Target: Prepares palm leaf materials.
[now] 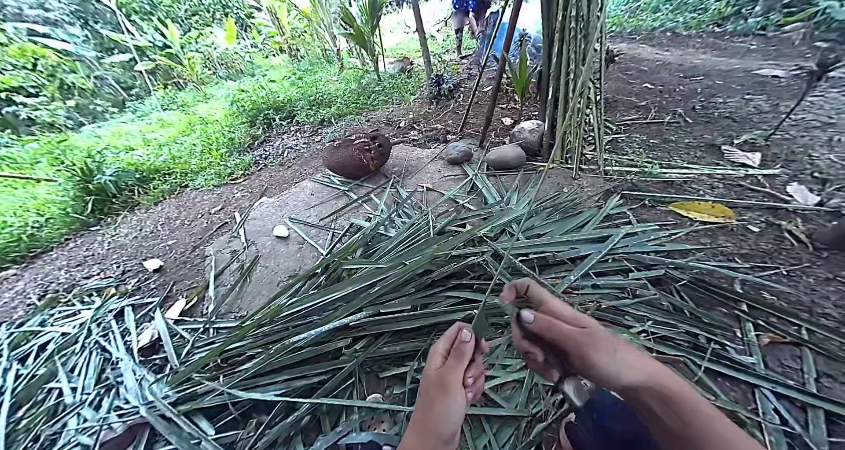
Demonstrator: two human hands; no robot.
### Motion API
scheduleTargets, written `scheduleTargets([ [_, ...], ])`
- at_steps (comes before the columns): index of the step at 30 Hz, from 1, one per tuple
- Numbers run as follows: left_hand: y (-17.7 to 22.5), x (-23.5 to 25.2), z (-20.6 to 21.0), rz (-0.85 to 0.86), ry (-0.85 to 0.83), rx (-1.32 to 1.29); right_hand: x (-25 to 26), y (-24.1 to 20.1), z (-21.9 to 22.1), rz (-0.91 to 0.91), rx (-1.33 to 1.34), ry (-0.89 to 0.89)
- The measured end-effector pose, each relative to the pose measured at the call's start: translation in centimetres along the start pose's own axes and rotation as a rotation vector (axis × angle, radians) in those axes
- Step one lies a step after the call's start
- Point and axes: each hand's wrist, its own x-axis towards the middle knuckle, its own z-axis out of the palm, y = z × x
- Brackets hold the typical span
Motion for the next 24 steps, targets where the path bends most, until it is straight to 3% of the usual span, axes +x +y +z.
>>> scheduleTargets([
  [5, -0.1, -0.7, -0.2, 0.082, -0.010, 0.025, 0.4, 0.3, 1.4, 0.009, 0.044, -0.132],
  [12, -0.1, -1.6, -0.2, 0.339, 0.119, 0.447, 0.1, -0.3, 2.9, -0.040, 0.051, -0.003],
  [15, 0.1, -2.0, -0.1, 0.341, 0.109, 0.488, -0.1, -0.8, 2.2, -0.106, 0.125, 0.101],
  [19, 0.7, -2.2, 0.6, 0.060, -0.003, 0.071, -0.5, -1.0, 1.5, -0.139, 0.166, 0.144],
  [24, 0.4, -2.7, 0.4, -0.242, -0.237, -0.436, -1.0, -0.4, 2.7, 0.037, 0.153, -0.150],
])
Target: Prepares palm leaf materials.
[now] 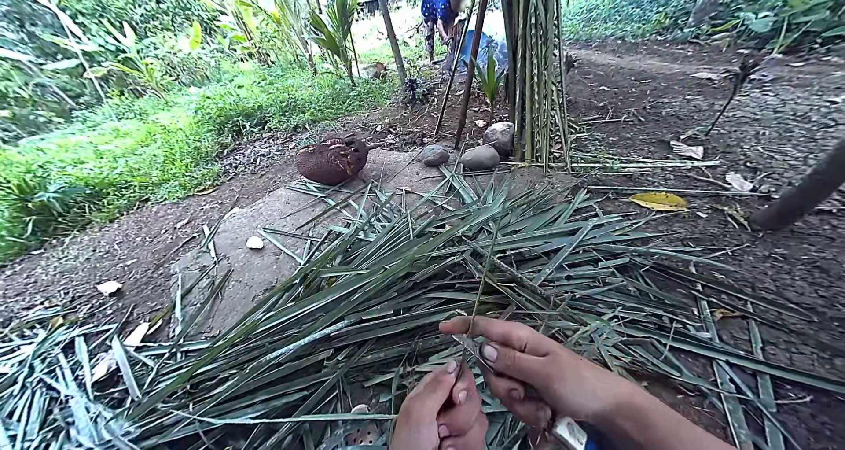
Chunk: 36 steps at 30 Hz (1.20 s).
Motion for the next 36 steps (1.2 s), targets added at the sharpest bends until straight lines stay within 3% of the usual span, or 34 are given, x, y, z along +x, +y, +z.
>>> scheduleTargets([
  [6, 0.1, -0.5, 0.4, -0.088, -0.093, -0.165, -0.3, 0.4, 0.7, -0.115, -0.013, 0.044],
  [11, 0.1, -0.9, 0.4, -0.135, -0.099, -0.111, -1.1, -1.3, -0.9, -0.260, -0.017, 0.343],
  [14, -0.2, -1.0, 0.5, -0.095, -0.019, 0.131, -1.6, -1.6, -1.5, -0.257, 0.025, 0.371],
  [19, 0.4, -1.4, 0.2, 0.227, 0.149, 1.084, -1.0, -0.7, -0.1, -0.172, -0.082, 0.325],
  [23, -0.3, -1.0, 1.0, 0.481, 0.361, 1.517, -0.3, 0.2, 1.1, -0.083, -0.144, 0.217],
  [27, -0.5, -0.7, 0.8, 0.586, 0.351, 1.530, 0.1, 0.8, 1.4, -0.076, -0.139, 0.103],
  [31, 0.3, -1.1, 1.2, 0.463, 0.226, 1.455, 0.0, 0.2, 0.7, -0.151, -0.124, 0.205],
  [36, 1.0, -1.6, 1.3, 0.457, 0.203, 1.592, -0.7, -1.0, -0.6, -0.229, -0.056, 0.339],
])
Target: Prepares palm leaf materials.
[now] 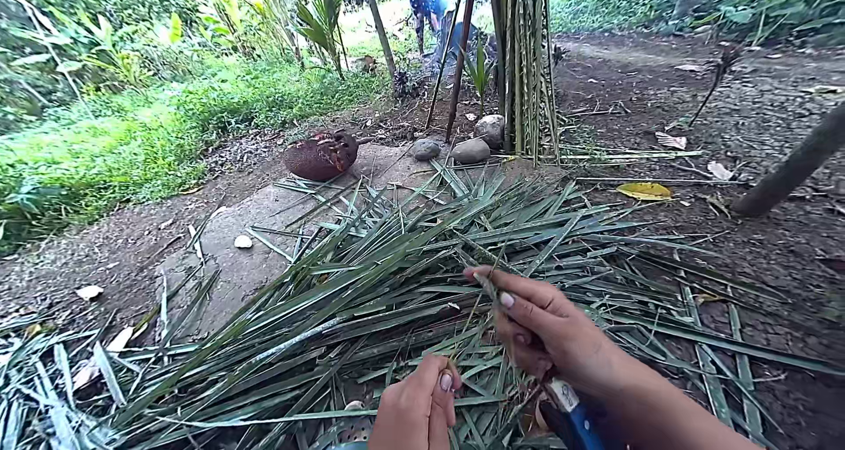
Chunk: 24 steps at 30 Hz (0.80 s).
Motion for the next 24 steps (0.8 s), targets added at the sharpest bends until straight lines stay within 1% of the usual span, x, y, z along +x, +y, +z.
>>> scheduleTargets([
  [2, -0.3, 0.0, -0.5, -0.007, -0.036, 0.051, 0.0, -0.6, -0.7, -0.001, 0.025, 0.084],
  [5, -0.8, 0.1, -0.7, -0.090, -0.075, 0.193, -0.1, -0.5, -0.5, 0.013, 0.004, 0.078],
  [7, -0.9, 0.3, 0.0, -0.142, -0.002, 0.235, -0.1, 0.2, 0.3, 0.026, 0.004, 0.036],
  [10, -0.7, 0.6, 1.5, -0.064, 0.213, 0.276, 0.0, 1.1, 1.6, 0.070, 0.003, 0.000],
  [11, -0.7, 0.7, 1.7, -0.032, 0.260, 0.290, 0.0, 1.2, 1.7, 0.069, 0.007, -0.006],
  [13, -0.6, 0.9, 1.5, 0.014, 0.292, 0.304, 0.1, 1.1, 1.7, 0.063, 0.021, -0.005],
  [15, -0.6, 0.9, 0.9, 0.036, 0.284, 0.317, 0.1, 0.8, 1.4, 0.046, 0.044, 0.015],
  [21, -1.6, 0.5, -1.3, 0.041, 0.290, 0.433, 0.5, -1.6, -1.5, -0.002, 0.102, 0.236],
  [24, -3.1, 0.0, -3.9, -0.022, 0.303, 0.534, 0.7, -2.6, -3.5, -0.046, 0.110, 0.345],
])
